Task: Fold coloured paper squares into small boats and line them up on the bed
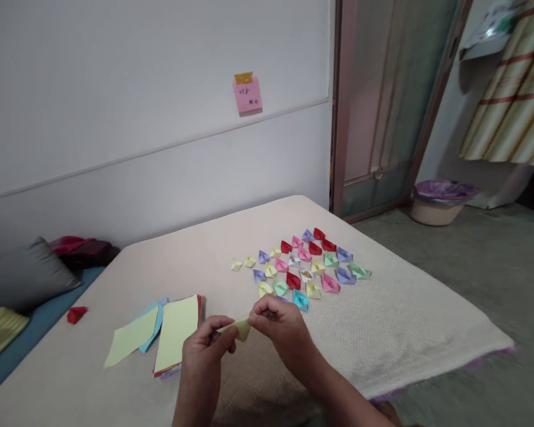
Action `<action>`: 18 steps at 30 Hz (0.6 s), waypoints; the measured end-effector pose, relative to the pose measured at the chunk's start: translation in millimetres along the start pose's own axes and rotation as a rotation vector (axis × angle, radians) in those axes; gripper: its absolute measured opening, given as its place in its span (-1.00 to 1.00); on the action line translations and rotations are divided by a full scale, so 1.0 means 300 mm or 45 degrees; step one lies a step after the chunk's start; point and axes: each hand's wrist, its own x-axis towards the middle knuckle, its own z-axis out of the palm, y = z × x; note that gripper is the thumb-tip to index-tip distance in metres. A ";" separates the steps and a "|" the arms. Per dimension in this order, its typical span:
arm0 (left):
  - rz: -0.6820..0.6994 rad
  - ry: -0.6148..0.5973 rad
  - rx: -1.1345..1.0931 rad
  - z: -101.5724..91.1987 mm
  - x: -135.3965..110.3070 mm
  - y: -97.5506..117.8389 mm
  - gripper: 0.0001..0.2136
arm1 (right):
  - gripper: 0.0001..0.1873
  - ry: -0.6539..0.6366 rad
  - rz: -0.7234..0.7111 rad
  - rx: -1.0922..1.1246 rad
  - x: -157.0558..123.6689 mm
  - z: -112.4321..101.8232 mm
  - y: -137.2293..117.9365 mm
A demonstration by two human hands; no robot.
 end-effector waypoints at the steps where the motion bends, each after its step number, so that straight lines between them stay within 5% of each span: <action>1: 0.007 -0.011 0.007 -0.003 -0.001 0.002 -0.87 | -0.85 -0.023 -0.032 -0.021 0.002 -0.003 0.001; 6: 0.058 -0.072 0.075 0.000 -0.015 0.026 -0.91 | -0.90 -0.134 -0.265 -0.163 0.000 -0.003 0.010; 12: 0.111 -0.074 0.085 0.003 -0.025 0.044 -0.93 | -0.95 -0.125 -0.285 -0.236 -0.010 0.002 0.006; 18: 0.118 -0.119 0.080 0.005 -0.024 0.035 -0.92 | -0.80 -0.144 -0.355 -0.341 -0.013 0.001 -0.009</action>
